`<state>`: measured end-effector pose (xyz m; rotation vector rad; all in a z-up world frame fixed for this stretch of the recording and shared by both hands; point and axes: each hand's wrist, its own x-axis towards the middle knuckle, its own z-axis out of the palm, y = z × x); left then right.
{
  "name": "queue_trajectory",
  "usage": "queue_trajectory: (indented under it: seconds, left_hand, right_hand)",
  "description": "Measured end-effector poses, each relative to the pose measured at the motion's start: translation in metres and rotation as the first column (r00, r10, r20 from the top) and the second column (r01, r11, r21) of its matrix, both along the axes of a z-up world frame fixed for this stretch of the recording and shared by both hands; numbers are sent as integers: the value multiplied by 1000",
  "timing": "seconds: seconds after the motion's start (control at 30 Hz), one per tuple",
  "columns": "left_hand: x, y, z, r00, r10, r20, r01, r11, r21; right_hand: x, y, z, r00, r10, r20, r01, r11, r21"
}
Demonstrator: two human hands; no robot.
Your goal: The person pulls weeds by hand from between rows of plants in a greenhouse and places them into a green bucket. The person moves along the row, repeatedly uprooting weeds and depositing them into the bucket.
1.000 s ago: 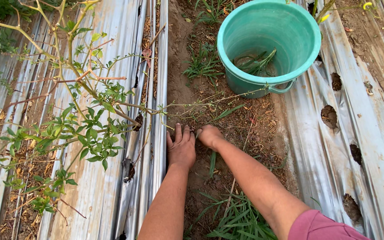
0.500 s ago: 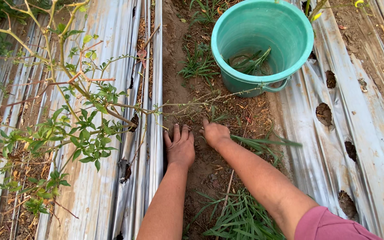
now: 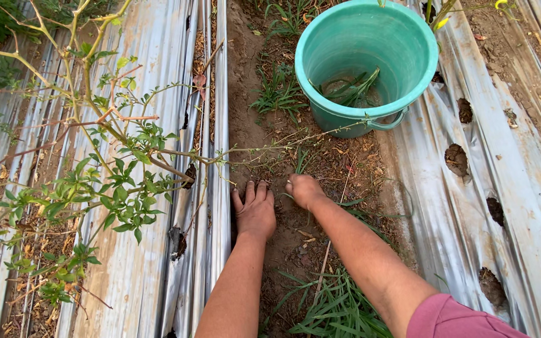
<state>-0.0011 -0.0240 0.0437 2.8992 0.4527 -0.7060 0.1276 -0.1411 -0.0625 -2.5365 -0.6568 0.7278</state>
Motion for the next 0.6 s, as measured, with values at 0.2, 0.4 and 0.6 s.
queue_trajectory:
  seconds: [0.2, 0.4, 0.6]
  left_hand:
    - [-1, 1, 3, 999, -15, -35, 15, 1000, 6]
    - [0, 1, 6, 999, 2, -39, -3, 1000, -19]
    - [2, 3, 9, 999, -1, -48, 0, 1000, -10]
  right_hand:
    - [2, 1, 17, 985, -72, -157, 65, 997, -50]
    - [2, -6, 9, 999, -24, -37, 25, 1000, 16]
    - [-2, -24, -9, 980, -189, -67, 200, 951, 237]
